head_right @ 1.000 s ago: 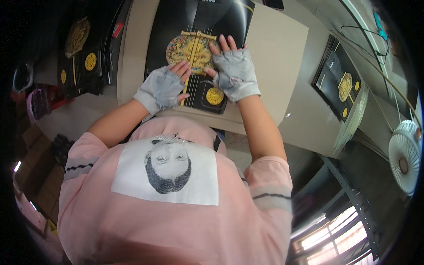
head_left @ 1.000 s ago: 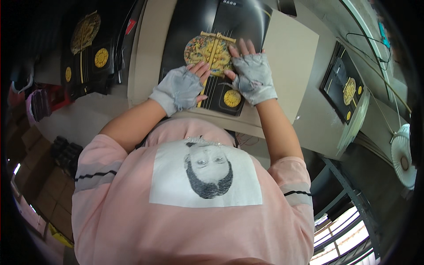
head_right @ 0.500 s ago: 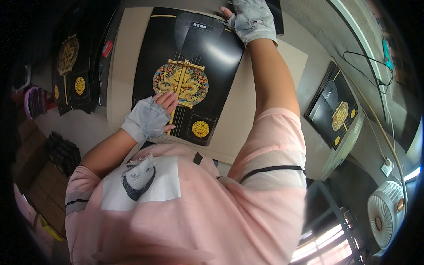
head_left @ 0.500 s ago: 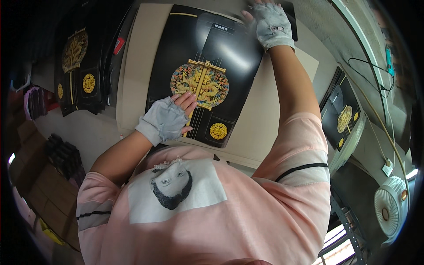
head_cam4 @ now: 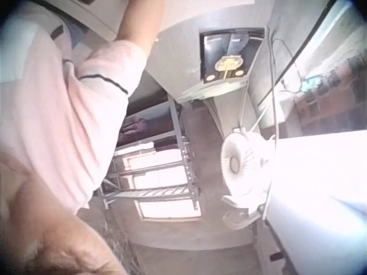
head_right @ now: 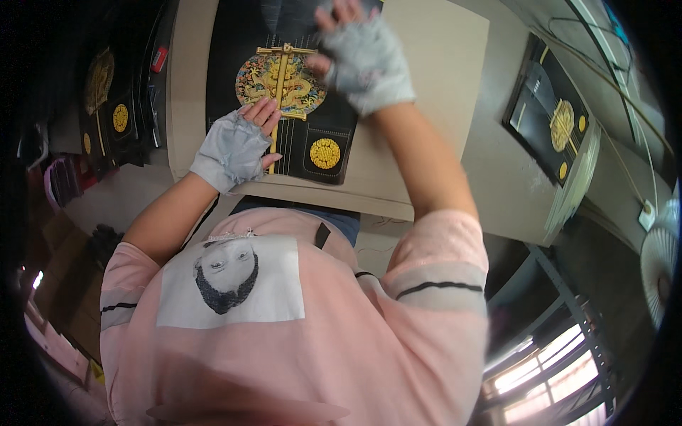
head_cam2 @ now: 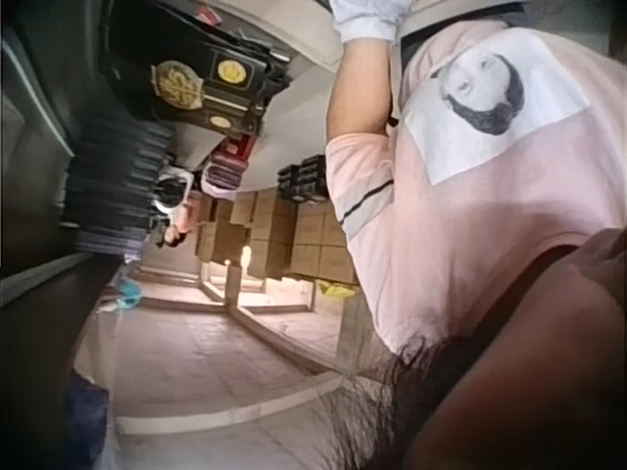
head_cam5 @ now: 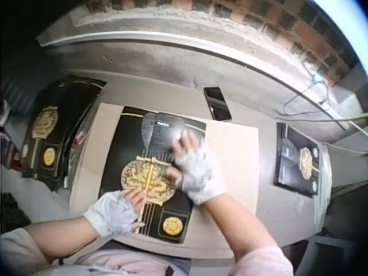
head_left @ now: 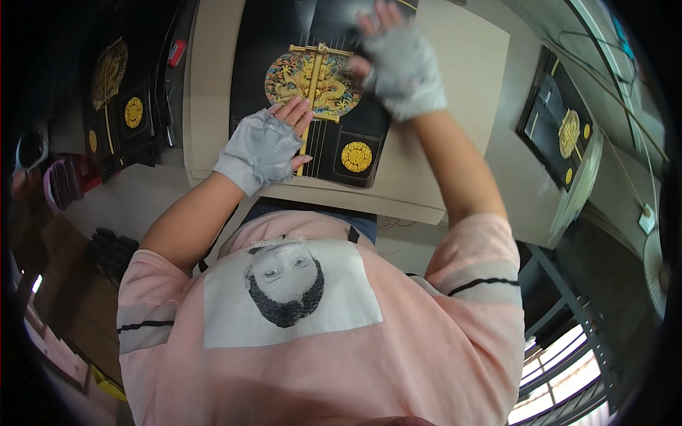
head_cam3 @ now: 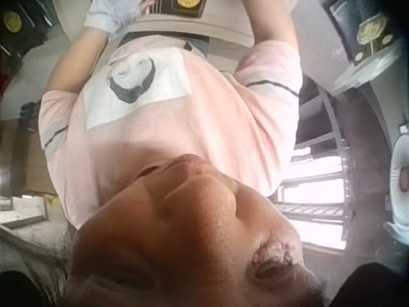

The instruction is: The person is assembling or organizing paper/cardboard packaging items with decorative prints.

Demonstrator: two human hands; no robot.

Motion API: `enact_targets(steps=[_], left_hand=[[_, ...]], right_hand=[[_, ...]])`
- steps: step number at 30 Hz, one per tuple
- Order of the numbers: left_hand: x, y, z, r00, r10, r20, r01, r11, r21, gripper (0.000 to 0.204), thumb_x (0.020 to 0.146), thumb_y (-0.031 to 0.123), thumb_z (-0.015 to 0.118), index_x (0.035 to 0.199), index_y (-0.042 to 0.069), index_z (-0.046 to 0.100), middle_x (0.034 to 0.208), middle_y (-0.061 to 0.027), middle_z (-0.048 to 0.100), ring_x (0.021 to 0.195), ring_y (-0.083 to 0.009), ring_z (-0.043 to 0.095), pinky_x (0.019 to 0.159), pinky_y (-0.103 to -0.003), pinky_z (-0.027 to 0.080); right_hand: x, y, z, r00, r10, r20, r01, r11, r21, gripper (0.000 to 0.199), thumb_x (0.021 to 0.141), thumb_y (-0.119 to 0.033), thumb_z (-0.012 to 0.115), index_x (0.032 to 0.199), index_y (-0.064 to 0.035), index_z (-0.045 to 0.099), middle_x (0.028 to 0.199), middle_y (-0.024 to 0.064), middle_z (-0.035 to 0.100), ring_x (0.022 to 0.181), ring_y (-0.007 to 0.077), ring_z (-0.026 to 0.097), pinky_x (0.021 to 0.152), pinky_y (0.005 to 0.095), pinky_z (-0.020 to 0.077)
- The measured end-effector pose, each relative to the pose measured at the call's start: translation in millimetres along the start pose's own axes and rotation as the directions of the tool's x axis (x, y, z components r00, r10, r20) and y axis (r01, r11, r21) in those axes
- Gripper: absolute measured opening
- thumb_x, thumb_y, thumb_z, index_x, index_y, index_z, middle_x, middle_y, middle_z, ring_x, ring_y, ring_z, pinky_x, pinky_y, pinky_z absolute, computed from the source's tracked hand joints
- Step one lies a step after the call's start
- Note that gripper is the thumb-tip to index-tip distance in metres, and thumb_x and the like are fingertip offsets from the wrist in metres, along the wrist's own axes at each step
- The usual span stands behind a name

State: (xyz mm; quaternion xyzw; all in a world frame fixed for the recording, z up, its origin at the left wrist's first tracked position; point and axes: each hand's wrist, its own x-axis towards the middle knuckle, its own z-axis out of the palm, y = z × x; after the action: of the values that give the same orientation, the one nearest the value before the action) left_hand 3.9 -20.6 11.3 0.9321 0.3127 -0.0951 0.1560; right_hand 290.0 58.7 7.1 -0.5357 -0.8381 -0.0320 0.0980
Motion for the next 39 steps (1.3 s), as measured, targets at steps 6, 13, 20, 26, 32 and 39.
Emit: enact_targets(steps=[6, 13, 20, 26, 32, 39], left_hand=[[-4, 1, 3, 0.999, 0.014, -0.047, -0.011, 0.998, 0.057, 0.082, 0.092, 0.054, 0.063, 0.149, -0.002, 0.047, 0.158, -0.0186, 0.045, 0.150, -0.0300, 0.039, 0.124, -0.043, 0.029], [-11, 0, 9, 0.992, 0.054, -0.118, -0.045, 0.996, 0.076, 0.085, 0.092, 0.054, 0.062, 0.150, -0.006, 0.044, 0.158, -0.0214, 0.044, 0.150, -0.0315, 0.038, 0.124, -0.044, 0.028], [-12, -1, 13, 0.982, 0.080, -0.171, -0.063, 0.993, 0.103, 0.084, 0.093, 0.054, 0.060, 0.150, -0.007, 0.044, 0.157, -0.0215, 0.046, 0.149, -0.0322, 0.040, 0.124, -0.044, 0.028], [-10, -1, 10, 0.985, 0.076, -0.155, -0.064, 0.994, 0.084, 0.084, 0.092, 0.053, 0.061, 0.149, -0.007, 0.045, 0.157, -0.0219, 0.046, 0.149, -0.0325, 0.040, 0.124, -0.043, 0.029], [-6, -6, 5, 0.993, 0.052, -0.108, -0.046, 0.997, 0.059, 0.083, 0.092, 0.055, 0.060, 0.147, -0.006, 0.047, 0.157, -0.0216, 0.046, 0.149, -0.0324, 0.040, 0.123, -0.044, 0.030], [-12, -2, 8, 0.999, 0.008, -0.044, -0.005, 0.998, 0.059, 0.081, 0.095, 0.057, 0.056, 0.149, -0.003, 0.047, 0.160, -0.0185, 0.044, 0.151, -0.0294, 0.038, 0.125, -0.043, 0.027]], right_hand=[[-131, -114, -35, 0.946, 0.046, 0.320, -0.115, 0.973, 0.199, 0.082, 0.091, -0.066, 0.054, 0.151, -0.0101, 0.049, 0.161, 0.0203, 0.040, 0.151, 0.0381, 0.035, 0.121, 0.0551, 0.0272], [-234, -180, -24, 0.936, 0.036, 0.350, -0.082, 0.990, 0.117, 0.083, 0.092, -0.062, 0.055, 0.155, -0.0089, 0.042, 0.165, 0.0194, 0.034, 0.153, 0.0374, 0.031, 0.119, 0.0563, 0.0303], [-178, -159, -34, 0.898, 0.303, 0.318, -0.355, 0.928, 0.118, 0.079, 0.092, -0.058, 0.058, 0.151, -0.0055, 0.049, 0.163, 0.0240, 0.035, 0.152, 0.0403, 0.032, 0.121, 0.0604, 0.0270], [-110, -108, -19, 0.893, 0.312, 0.323, -0.333, 0.943, 0.010, 0.077, 0.093, -0.062, 0.056, 0.154, -0.0167, 0.047, 0.164, 0.0171, 0.036, 0.153, 0.0388, 0.032, 0.119, 0.0651, 0.0262], [-8, -27, -17, 0.897, 0.219, 0.383, -0.226, 0.974, -0.029, 0.080, 0.093, -0.064, 0.054, 0.156, -0.0156, 0.045, 0.164, 0.0194, 0.037, 0.154, 0.0389, 0.031, 0.120, 0.0629, 0.0267], [89, 49, 12, 0.953, 0.214, 0.215, -0.195, 0.975, -0.107, 0.076, 0.098, -0.062, 0.050, 0.157, -0.0139, 0.044, 0.165, 0.0177, 0.035, 0.154, 0.0358, 0.030, 0.123, 0.0564, 0.0246]])
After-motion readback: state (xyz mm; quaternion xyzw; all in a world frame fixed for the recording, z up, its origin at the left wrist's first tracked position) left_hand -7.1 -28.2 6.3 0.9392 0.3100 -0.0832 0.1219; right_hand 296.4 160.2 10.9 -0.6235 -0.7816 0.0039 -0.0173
